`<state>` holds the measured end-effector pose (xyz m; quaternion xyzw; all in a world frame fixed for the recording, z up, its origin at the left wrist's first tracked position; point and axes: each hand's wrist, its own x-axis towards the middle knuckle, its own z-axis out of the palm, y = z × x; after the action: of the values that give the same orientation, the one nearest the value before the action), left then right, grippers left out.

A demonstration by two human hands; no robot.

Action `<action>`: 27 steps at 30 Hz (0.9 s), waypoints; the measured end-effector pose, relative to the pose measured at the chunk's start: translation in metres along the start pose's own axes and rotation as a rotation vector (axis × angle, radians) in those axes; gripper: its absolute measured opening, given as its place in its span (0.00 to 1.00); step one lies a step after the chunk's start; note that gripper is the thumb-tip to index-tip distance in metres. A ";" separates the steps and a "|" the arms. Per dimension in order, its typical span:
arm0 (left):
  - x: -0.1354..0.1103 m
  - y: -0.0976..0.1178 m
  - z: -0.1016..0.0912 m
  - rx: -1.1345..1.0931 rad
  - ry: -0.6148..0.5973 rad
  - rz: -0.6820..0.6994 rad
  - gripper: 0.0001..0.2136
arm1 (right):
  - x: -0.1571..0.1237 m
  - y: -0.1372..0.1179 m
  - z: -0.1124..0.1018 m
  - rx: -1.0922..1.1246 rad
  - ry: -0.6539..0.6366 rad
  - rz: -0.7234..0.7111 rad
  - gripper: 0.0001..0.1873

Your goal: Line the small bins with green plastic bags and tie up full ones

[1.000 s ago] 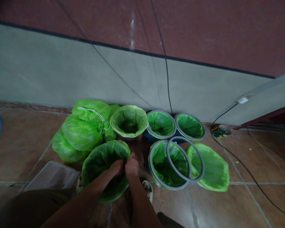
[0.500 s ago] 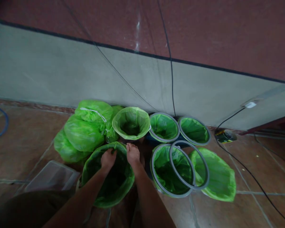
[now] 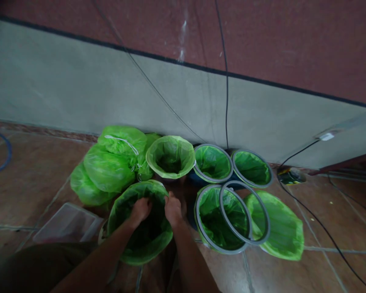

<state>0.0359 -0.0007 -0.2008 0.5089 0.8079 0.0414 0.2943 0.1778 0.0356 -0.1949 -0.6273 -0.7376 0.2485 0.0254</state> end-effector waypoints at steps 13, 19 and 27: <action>-0.008 0.022 -0.017 -0.153 0.121 -0.206 0.24 | 0.010 -0.011 -0.029 0.295 0.420 -0.105 0.19; 0.021 0.026 -0.002 -0.131 0.061 -0.201 0.19 | 0.037 -0.014 -0.025 0.250 0.241 -0.175 0.17; 0.021 -0.001 0.008 -0.048 -0.018 -0.155 0.16 | 0.026 0.002 -0.003 0.125 0.043 -0.168 0.19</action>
<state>0.0326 0.0147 -0.2164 0.4382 0.8409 0.0332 0.3159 0.1756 0.0609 -0.2003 -0.5656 -0.7700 0.2776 0.1011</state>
